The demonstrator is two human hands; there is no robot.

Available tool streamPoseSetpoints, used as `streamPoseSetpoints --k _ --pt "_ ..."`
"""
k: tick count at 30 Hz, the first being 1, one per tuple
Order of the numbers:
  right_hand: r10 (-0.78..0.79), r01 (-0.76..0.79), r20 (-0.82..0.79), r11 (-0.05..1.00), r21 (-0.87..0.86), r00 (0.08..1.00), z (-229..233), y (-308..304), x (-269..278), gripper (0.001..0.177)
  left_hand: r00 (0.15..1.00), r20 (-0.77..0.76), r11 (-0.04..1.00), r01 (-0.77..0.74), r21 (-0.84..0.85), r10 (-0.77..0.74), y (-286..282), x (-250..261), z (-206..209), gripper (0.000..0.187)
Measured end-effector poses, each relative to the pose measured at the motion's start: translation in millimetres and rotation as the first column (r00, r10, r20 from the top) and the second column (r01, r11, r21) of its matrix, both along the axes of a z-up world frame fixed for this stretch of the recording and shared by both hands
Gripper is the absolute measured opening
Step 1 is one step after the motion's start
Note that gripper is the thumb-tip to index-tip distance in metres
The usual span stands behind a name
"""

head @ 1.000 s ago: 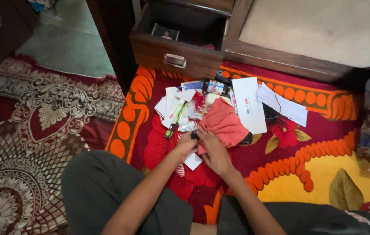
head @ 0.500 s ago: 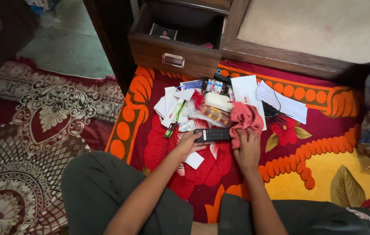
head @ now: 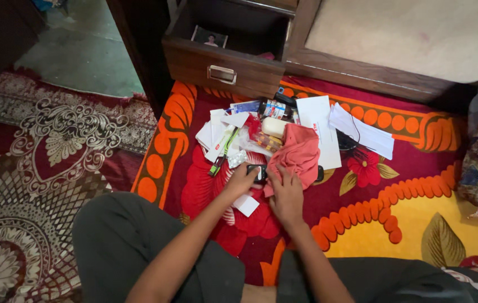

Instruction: The person sits on the floor and organizes various small items, including a wooden box, papers, a comb, and a remote control, into a nearby drawer. They wipe the box with a cloth and place items one by one into the drawer.

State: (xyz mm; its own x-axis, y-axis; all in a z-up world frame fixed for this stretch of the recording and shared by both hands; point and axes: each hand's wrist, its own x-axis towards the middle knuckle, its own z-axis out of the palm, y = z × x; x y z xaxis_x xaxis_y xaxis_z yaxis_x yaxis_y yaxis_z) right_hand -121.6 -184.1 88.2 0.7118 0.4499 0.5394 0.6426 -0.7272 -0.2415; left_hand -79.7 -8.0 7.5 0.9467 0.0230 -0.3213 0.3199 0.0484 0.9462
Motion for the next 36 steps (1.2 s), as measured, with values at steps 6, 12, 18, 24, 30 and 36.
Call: streamPoseSetpoints --k 6,12,18,24,30,36 --pt "0.058 -0.059 -0.019 0.997 -0.052 0.998 4.1 -15.5 10.6 0.073 0.875 0.21 0.487 0.033 0.873 -0.437 23.6 -15.9 42.4 0.043" --pt "0.052 -0.052 0.011 0.999 0.0 0.999 0.4 -12.3 6.5 0.061 0.661 0.169 0.299 0.088 0.95 -0.731 54.1 -21.4 67.9 0.056" --pt "0.023 -0.023 0.025 1.0 0.011 0.999 -2.2 -8.3 5.9 0.057 0.706 0.125 0.198 0.022 0.98 -0.697 56.1 -29.7 65.2 0.057" --pt "0.005 -0.002 -0.033 0.998 0.061 0.999 -3.0 -3.0 4.7 0.056 0.797 0.281 0.352 -0.093 0.931 -0.534 30.6 -33.7 51.2 0.06" --pt "-0.021 0.021 -0.004 0.999 0.031 1.0 -4.8 -3.2 3.1 0.066 0.778 0.329 0.371 -0.134 0.919 -0.535 31.0 -36.7 47.2 0.06" --pt "-0.026 0.027 -0.055 0.999 0.024 0.998 -3.8 -2.6 2.5 0.071 0.777 0.333 0.363 -0.145 0.92 -0.535 31.0 -35.3 48.4 0.059"
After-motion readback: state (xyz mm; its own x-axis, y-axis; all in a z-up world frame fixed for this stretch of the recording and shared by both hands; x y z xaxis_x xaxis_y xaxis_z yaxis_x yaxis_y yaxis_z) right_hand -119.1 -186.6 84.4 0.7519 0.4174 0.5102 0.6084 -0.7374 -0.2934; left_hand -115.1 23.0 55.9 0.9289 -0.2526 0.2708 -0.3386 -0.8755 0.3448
